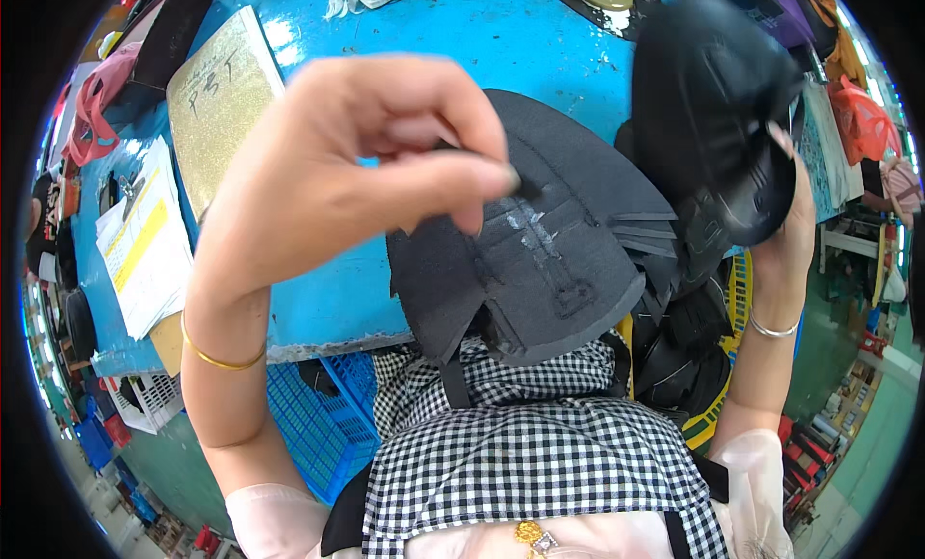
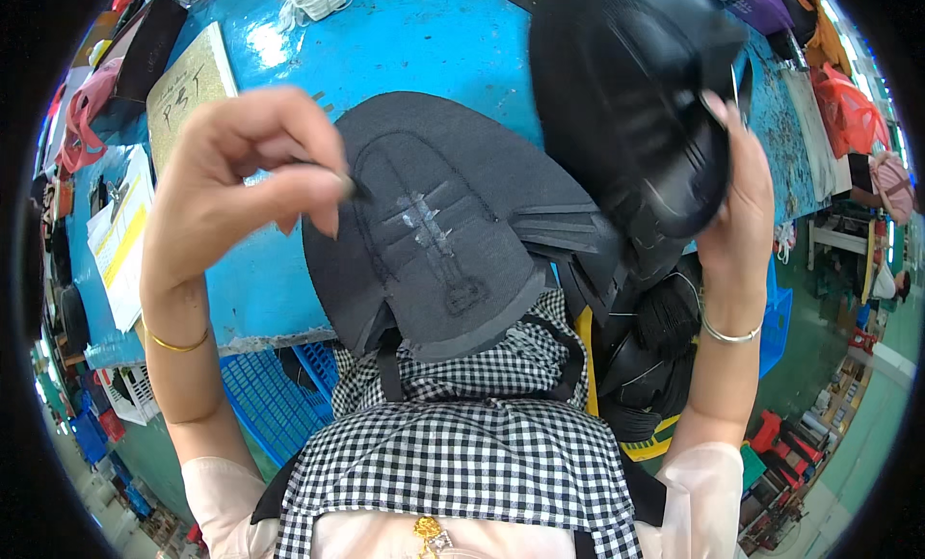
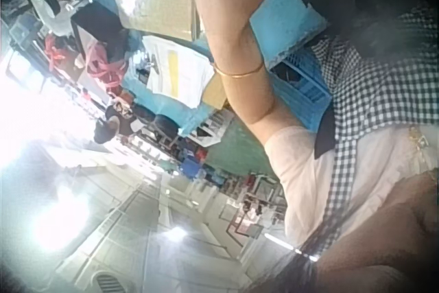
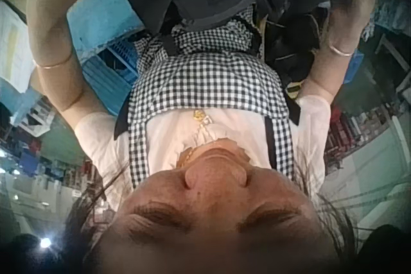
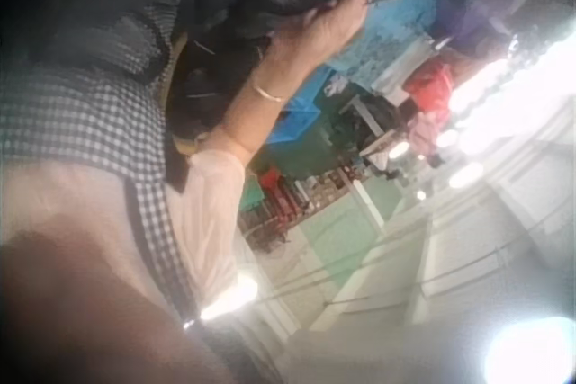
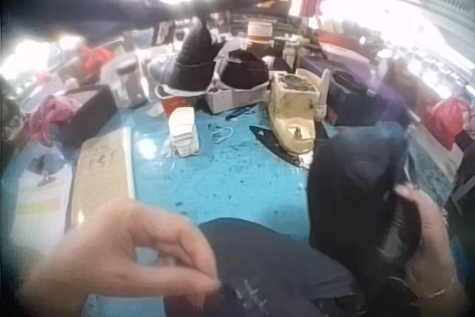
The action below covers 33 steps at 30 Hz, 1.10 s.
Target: The person trims excess material and loose threads from shoe upper components using small snips or clippers.
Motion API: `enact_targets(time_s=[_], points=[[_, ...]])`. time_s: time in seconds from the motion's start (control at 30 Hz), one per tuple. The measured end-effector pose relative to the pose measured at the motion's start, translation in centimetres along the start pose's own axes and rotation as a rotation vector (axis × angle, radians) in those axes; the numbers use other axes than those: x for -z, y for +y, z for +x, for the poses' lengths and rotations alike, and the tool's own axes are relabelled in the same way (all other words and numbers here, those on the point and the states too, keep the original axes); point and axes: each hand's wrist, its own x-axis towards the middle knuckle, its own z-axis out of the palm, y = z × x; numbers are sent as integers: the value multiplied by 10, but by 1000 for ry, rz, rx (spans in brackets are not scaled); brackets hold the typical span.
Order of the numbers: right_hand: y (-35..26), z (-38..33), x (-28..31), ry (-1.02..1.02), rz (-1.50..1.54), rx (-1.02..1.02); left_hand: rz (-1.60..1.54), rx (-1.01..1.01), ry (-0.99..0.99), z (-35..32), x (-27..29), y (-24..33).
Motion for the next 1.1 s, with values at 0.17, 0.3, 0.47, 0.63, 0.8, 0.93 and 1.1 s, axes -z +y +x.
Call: enact_targets(time_s=[0.17,0.3,0.47,0.63,0.8,0.93,1.1], points=[[5,-17,45,396,-427,-174,110,118,-297,24,-11,-6],[0,-16,53,186,-509,-53,240,149,-384,33,-18,-9],[-1,-9,-13,-75,-591,16,287,112,-325,34,-20,-16],[9,20,-81,-989,-884,470,303,137,-331,33,-22,-19],[10,29,-101,-1259,-1058,441,320,55,-282,29,-26,-22],[17,37,-95,-1259,-835,298,430,-71,-202,27,-26,-21],[16,32,-103,-1164,-1022,444,359,51,-195,23,-12,-23]])
